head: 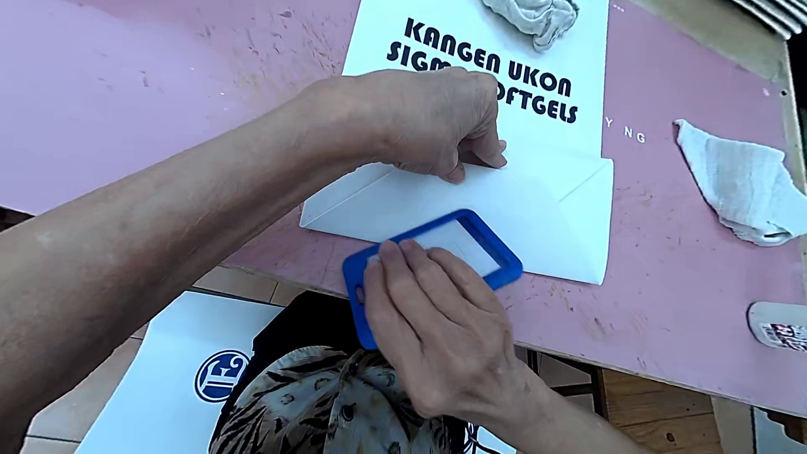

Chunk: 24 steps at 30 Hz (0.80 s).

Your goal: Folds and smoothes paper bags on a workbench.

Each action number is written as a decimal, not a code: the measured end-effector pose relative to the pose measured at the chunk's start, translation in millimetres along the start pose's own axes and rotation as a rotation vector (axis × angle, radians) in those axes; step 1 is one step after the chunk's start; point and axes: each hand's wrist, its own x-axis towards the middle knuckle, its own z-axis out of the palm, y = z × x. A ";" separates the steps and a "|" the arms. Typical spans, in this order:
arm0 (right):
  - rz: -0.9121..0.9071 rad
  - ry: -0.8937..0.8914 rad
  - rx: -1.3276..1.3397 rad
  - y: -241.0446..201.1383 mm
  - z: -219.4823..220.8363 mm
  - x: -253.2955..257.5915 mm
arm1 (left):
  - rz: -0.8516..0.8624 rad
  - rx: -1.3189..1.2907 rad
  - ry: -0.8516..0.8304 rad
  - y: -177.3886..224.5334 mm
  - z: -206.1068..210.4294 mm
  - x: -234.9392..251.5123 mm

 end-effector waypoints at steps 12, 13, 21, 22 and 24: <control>0.157 -0.060 -0.096 46.2 -52.6 -78.3 | -0.094 -0.061 0.045 1.6 2.6 0.6; 0.177 -0.072 -0.111 49.4 -57.7 -83.7 | -0.089 -0.038 0.042 2.5 2.5 0.6; 0.542 -0.009 -0.155 122.3 -101.6 -74.4 | 0.168 0.270 0.537 20.3 66.4 -23.5; 0.535 0.029 -0.208 131.3 -96.0 -64.4 | 0.173 0.376 0.637 27.6 79.3 -23.8; 0.483 0.035 -0.245 148.8 -82.1 -40.5 | 0.156 0.593 0.824 36.6 101.7 -17.2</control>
